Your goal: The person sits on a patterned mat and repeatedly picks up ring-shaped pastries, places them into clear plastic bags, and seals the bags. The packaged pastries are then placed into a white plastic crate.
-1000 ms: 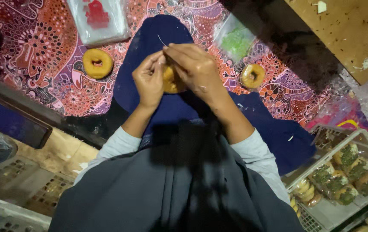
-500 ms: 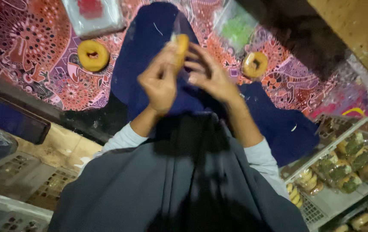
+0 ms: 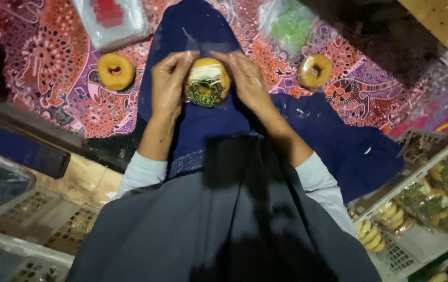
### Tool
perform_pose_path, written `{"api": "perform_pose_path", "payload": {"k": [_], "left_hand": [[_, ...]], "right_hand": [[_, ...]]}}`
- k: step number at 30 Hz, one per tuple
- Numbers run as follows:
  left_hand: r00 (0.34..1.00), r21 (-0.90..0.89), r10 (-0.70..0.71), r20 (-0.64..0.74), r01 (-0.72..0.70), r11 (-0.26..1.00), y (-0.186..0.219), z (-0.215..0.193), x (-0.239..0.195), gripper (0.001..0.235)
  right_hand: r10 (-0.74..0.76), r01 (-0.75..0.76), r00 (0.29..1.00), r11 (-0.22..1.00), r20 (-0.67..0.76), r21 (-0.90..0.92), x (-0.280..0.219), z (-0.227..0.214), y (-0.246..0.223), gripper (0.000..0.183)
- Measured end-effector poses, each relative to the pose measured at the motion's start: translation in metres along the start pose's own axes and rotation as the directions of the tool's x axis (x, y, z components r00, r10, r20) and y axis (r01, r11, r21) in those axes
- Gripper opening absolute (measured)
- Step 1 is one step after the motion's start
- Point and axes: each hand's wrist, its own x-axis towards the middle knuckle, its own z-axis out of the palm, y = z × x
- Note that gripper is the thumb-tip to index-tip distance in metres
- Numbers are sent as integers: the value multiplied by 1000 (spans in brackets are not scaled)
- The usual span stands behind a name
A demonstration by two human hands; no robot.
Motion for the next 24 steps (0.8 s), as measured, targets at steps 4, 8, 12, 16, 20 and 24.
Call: {"api": "perform_pose_path", "payload": {"k": [4, 8, 12, 16, 20, 24], "left_hand": [[921, 149, 384, -66, -371, 917, 19, 12, -4, 16], [842, 199, 522, -138, -493, 847, 21, 19, -20, 27], [918, 516, 376, -129, -261, 816, -3, 14, -33, 34], [902, 581, 420, -101, -289, 760, -24, 4, -41, 30], [902, 574, 432, 9, -359, 736, -20, 32, -16, 22], [890, 477, 370, 267, -456, 751, -51, 101, 9, 6]], "right_hand": [[-164, 135, 952, 983, -257, -125, 16, -9, -20, 30], [-196, 163, 914, 979, -355, -122, 22, 2, -22, 26], [33, -54, 966, 996, -257, -75, 6, 23, 11, 33], [66, -84, 972, 994, -227, -67, -28, 44, 61, 35], [309, -254, 900, 945, -309, 204, -16, 33, 108, 24], [261, -266, 855, 962, -448, 51, -31, -20, 171, 48]]}}
